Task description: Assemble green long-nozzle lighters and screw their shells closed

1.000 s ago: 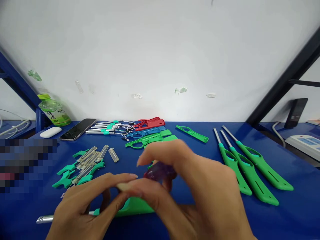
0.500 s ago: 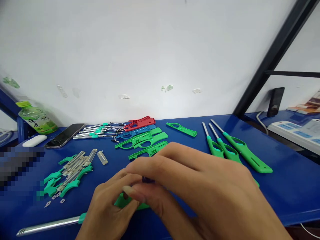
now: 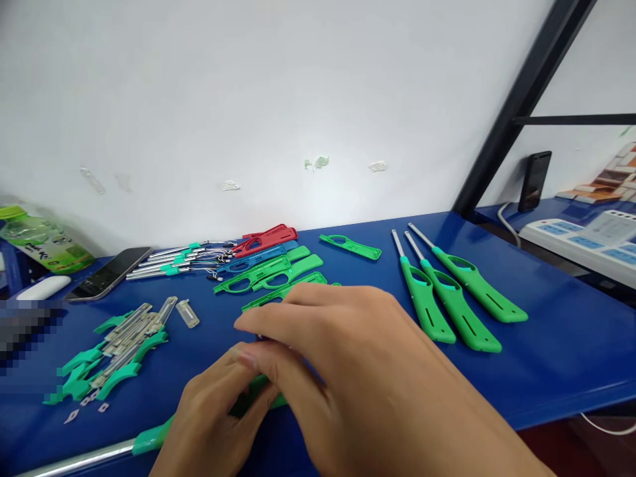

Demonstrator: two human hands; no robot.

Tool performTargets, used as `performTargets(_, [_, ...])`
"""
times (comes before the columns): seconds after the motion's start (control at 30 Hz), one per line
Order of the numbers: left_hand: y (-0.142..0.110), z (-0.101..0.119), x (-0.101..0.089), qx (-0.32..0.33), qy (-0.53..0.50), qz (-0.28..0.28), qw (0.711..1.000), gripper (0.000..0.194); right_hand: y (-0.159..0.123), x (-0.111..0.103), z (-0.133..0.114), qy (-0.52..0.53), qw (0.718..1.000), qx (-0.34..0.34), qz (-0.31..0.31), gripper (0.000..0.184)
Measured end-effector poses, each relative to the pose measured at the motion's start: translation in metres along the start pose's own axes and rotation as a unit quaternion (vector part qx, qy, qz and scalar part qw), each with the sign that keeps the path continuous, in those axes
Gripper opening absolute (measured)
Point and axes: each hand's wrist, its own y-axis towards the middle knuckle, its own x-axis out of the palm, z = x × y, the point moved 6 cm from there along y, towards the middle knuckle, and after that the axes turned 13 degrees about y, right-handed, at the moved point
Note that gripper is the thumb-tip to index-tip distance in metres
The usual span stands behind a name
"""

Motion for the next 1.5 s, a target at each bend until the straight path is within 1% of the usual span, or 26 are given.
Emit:
performTargets(0.1, [-0.004,0.002,-0.002,0.023,0.025,-0.007,0.999,0.021,0.001,0.001,0.002,0.015,1.000,0.003,0.015,0.010])
performTargets(0.2, [-0.012,-0.001,-0.003,0.036,0.096,-0.042,0.994,0.030,0.004,0.004,0.002,0.000,1.000,-0.003,0.020,0.006])
performTargets(0.27, [-0.018,-0.007,-0.003,0.034,0.124,-0.068,0.989,0.031,0.007,0.007,0.001,-0.009,1.000,-0.001,0.022,0.001])
performTargets(0.33, [-0.024,-0.012,-0.003,0.039,0.126,-0.078,0.988,0.029,0.009,0.010,0.001,-0.011,1.000,0.008,0.023,0.008])
performTargets(0.4, [-0.028,-0.015,-0.004,0.048,0.128,-0.074,0.988,0.030,0.009,0.010,0.001,-0.018,0.999,0.009,0.032,0.013])
performTargets(0.47, [-0.031,-0.019,-0.006,0.047,0.130,-0.067,0.988,0.031,0.009,0.009,0.000,-0.030,0.999,0.004,0.036,0.014])
performTargets(0.53, [-0.033,-0.021,-0.007,0.041,0.127,-0.061,0.989,0.032,0.007,0.010,-0.002,-0.023,1.000,-0.009,0.014,0.016])
performTargets(0.6, [-0.035,-0.022,-0.007,0.040,0.121,-0.054,0.990,0.030,0.004,0.014,-0.004,-0.001,0.999,-0.026,-0.030,0.023])
performTargets(0.63, [-0.035,-0.022,-0.007,0.042,0.121,-0.050,0.991,0.030,0.004,0.016,-0.006,0.008,0.999,-0.034,-0.042,0.027])
performTargets(0.67, [-0.036,-0.022,-0.007,0.043,0.123,-0.046,0.990,0.029,0.004,0.017,-0.007,0.014,0.998,-0.040,-0.041,0.028])
performTargets(0.7, [-0.036,-0.022,-0.007,0.043,0.126,-0.044,0.990,0.029,0.005,0.018,-0.008,0.012,0.999,-0.037,-0.032,0.025])
performTargets(0.77, [-0.037,-0.022,-0.006,0.044,0.128,-0.041,0.990,0.029,0.009,0.019,-0.009,-0.004,1.000,-0.026,0.007,0.010])
performTargets(0.8, [-0.037,-0.023,-0.006,0.044,0.125,-0.041,0.990,0.029,0.012,0.020,-0.010,-0.013,0.999,-0.018,0.024,0.007])
performTargets(0.9, [-0.037,-0.023,-0.006,0.042,0.104,-0.035,0.993,0.027,0.017,0.025,-0.013,-0.037,0.998,-0.015,0.049,0.030])
performTargets(1.0, [-0.035,-0.023,-0.005,0.033,0.087,-0.044,0.995,0.028,0.018,0.028,-0.014,-0.092,0.994,-0.028,0.053,0.045])
performTargets(1.1, [-0.035,-0.024,-0.003,0.023,0.081,-0.065,0.994,0.032,0.018,0.031,-0.011,-0.155,0.986,-0.036,0.050,0.051])
performTargets(1.17, [-0.035,-0.023,-0.003,0.023,0.086,-0.071,0.993,0.032,0.017,0.033,-0.008,-0.170,0.984,-0.036,0.044,0.055])
performTargets(1.23, [-0.036,-0.022,-0.003,0.027,0.098,-0.067,0.993,0.032,0.018,0.035,-0.008,-0.172,0.984,-0.037,0.042,0.058])
performTargets(1.4, [-0.038,-0.017,-0.005,0.055,0.155,-0.030,0.986,0.032,0.019,0.040,-0.007,-0.150,0.988,-0.023,0.035,0.065])
performTargets(1.5, [-0.037,-0.015,-0.006,0.059,0.180,-0.039,0.981,0.031,0.020,0.039,-0.006,-0.146,0.988,-0.016,0.040,0.066])
